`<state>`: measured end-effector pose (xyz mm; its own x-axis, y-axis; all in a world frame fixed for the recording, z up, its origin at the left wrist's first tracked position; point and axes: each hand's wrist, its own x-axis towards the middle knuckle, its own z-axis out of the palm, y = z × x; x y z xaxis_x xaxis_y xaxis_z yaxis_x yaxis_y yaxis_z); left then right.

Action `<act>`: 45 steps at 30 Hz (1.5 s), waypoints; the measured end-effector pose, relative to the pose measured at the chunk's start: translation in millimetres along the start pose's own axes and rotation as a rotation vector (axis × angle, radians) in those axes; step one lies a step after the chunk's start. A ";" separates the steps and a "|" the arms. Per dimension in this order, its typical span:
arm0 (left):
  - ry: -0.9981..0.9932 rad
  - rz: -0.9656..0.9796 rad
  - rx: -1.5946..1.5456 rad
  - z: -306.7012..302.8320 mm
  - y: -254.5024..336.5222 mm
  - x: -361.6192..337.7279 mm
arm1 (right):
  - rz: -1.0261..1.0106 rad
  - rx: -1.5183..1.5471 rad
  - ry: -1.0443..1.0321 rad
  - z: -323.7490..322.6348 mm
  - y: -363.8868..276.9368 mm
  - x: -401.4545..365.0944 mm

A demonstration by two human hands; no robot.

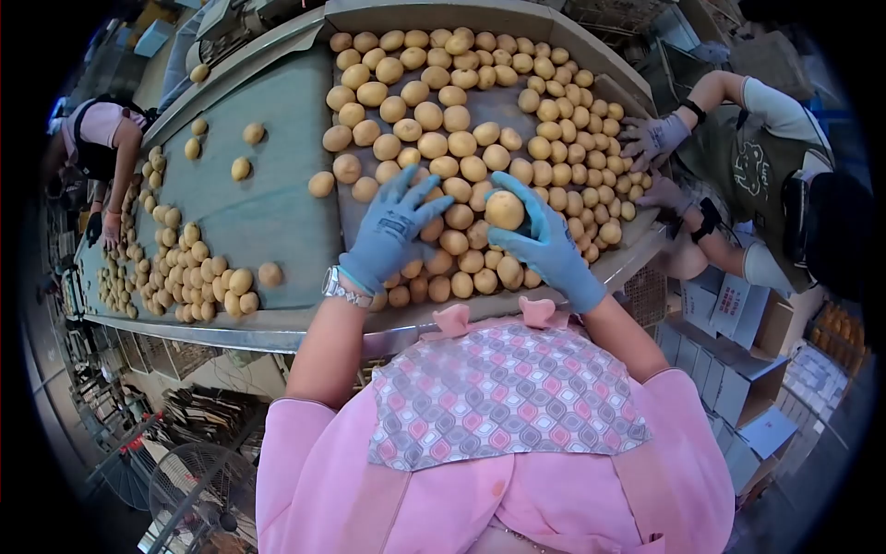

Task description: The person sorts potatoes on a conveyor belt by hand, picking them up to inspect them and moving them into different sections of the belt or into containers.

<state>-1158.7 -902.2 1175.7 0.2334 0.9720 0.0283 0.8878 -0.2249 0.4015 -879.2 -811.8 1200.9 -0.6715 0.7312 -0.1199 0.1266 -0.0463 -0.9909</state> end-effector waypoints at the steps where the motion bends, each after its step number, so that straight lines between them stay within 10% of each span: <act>1: 0.016 -0.018 0.015 -2.3 -1.1 0.0 | -0.012 -0.004 0.007 1.3 -2.7 -1.9; 15: 0.714 -0.324 0.198 -69.9 6.3 -40.6 | 0.285 0.426 -0.058 13.3 -16.4 -18.0; 21: 0.624 -0.280 0.126 -49.2 3.8 -63.5 | 0.041 -0.045 -0.120 8.9 9.1 -9.4; 23: 0.667 -0.348 0.089 -38.6 -3.4 -67.0 | -0.336 -0.473 -0.255 14.7 19.8 4.1; 25: 0.708 -0.411 0.044 -32.9 -8.3 -68.8 | 0.004 -0.293 -0.309 29.0 -11.2 7.8; 31: 0.791 -0.467 0.015 -45.8 -14.9 -73.6 | -0.589 -1.072 -0.121 54.0 31.1 52.4; 35: 0.772 -0.453 -0.001 -50.8 -15.7 -80.3 | -0.449 -1.242 0.027 35.7 56.8 90.5; 37: 0.782 -0.462 0.004 -52.2 -19.1 -88.5 | -0.474 -1.233 0.458 27.7 76.0 116.1; 39: 0.804 -0.453 0.009 -56.2 -25.2 -88.4 | -0.458 -1.241 0.436 30.2 46.9 93.3; 43: 0.791 -0.460 -0.031 -56.1 -21.7 -90.2 | -0.675 -1.213 -0.252 42.5 31.7 35.9; 45: 0.774 -0.446 -0.048 -62.9 -9.9 -93.5 | -0.524 -1.110 -0.060 38.0 47.2 18.4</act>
<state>-1214.3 -986.5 1226.6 -0.4781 0.7464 0.4629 0.8102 0.1713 0.5606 -913.3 -826.4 1149.6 -0.8568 0.4537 0.2451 0.3646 0.8690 -0.3344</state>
